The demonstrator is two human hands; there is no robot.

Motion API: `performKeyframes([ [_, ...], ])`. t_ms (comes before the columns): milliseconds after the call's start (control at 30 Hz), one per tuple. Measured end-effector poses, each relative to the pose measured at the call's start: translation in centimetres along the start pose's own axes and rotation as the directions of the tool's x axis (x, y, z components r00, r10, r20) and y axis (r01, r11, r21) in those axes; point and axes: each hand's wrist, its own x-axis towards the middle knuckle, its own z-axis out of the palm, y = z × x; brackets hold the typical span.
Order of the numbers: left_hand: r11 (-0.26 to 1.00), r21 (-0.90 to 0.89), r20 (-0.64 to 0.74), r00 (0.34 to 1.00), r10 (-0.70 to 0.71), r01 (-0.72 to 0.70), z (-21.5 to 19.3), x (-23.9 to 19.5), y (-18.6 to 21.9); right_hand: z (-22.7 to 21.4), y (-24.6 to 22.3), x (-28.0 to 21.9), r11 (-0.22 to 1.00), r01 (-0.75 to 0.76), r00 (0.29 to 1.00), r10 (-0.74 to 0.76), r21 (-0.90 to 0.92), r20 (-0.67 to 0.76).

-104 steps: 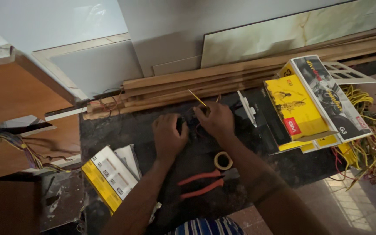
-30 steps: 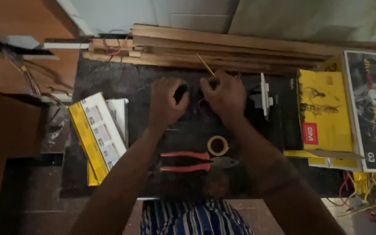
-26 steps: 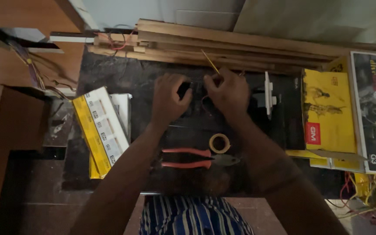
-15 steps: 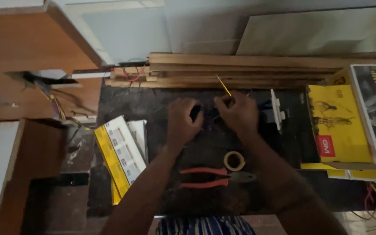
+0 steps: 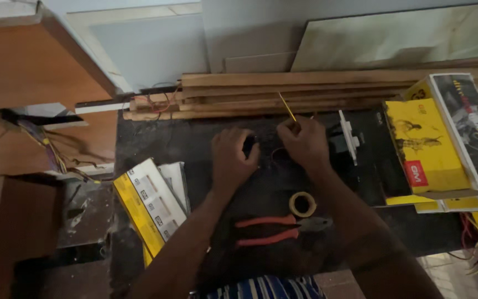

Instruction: The person connects wires into an electrical switchboard by hand and using a screwdriver, then applies adhesive tape and secures the components into the panel.

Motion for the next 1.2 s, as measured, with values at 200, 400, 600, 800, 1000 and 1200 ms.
performKeyframes([
  [200, 0.994, -0.105, -0.101, 0.995, -0.024, 0.013, 0.1, -0.5, -0.1, -0.5, -1.8, -0.5, 1.0, -0.024, 1.0, 0.024, -0.014, 0.003],
  [400, 0.96, -0.233, 0.106, 0.985, -0.135, 0.157, 0.9, 0.0, -3.9, -3.2, -2.4, -0.2, 0.995, 0.1, 0.99, -0.102, 0.018, 0.1],
  [600, 0.632, -0.632, 0.345, 0.893, -0.29, 0.449, -0.8, 0.0, -5.4, -4.6, 0.5, -5.2, 0.879, -0.392, 0.914, 0.405, 0.271, 0.009],
  [800, 0.898, -0.373, 0.207, 0.965, -0.164, 0.232, -1.6, 1.1, -2.5, -4.6, 4.4, -8.9, 0.935, -0.354, 0.934, 0.355, 0.029, -0.043],
  [1000, 1.0, 0.023, 0.048, 0.999, -0.012, 0.011, -1.1, 1.5, 2.6, -4.7, 3.6, -9.4, 0.918, -0.397, 0.918, 0.397, -0.007, 0.015],
  [1200, 0.99, 0.137, 0.185, 0.982, -0.035, 0.01, -0.2, 1.0, 5.3, -4.8, 1.5, -9.6, 0.936, -0.348, 0.937, 0.348, -0.059, -0.005],
])
